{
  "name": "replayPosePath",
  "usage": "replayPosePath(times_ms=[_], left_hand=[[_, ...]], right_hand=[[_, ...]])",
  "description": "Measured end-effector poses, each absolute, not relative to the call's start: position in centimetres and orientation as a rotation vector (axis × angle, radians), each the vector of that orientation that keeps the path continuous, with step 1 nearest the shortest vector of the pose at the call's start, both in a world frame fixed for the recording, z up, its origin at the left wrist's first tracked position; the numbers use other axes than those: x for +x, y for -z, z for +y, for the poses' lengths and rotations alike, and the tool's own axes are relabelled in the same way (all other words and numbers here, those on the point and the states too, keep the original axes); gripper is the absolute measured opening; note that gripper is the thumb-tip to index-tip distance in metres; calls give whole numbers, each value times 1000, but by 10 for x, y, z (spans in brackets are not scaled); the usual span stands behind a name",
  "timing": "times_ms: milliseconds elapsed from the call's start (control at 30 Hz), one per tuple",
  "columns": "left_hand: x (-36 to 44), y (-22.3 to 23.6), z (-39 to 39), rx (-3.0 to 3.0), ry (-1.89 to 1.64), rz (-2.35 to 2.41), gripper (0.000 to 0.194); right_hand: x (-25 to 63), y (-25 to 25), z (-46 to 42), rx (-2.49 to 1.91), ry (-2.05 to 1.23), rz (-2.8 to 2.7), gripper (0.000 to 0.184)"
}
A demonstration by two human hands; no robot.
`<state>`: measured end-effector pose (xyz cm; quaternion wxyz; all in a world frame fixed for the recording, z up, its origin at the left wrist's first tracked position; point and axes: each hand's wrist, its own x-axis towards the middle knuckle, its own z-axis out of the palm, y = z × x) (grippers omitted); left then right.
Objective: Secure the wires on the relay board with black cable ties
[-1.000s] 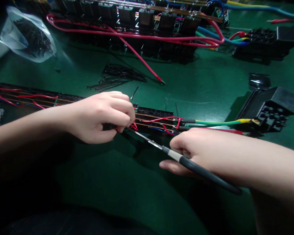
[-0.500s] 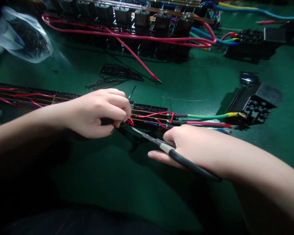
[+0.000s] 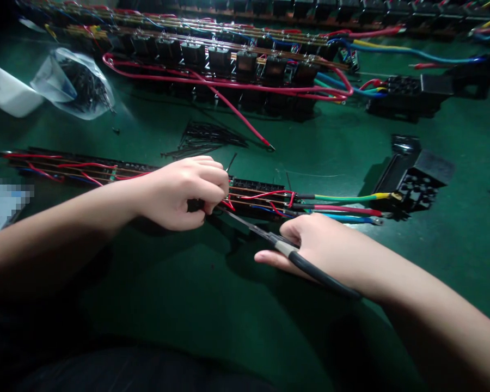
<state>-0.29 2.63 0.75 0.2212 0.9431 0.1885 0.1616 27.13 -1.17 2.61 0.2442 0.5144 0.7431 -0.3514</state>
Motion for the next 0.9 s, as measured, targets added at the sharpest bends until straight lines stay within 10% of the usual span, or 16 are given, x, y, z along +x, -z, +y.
replayPosePath(times_ms=[467,900], left_hand=[[-1,2,31,2043,-934,966,9],[1,-5,55,2390,-403,1530,19]], right_hand=[[277,-30,-21,1360,955,2057,53],[309,-45,-11,1363,734,2285,50]])
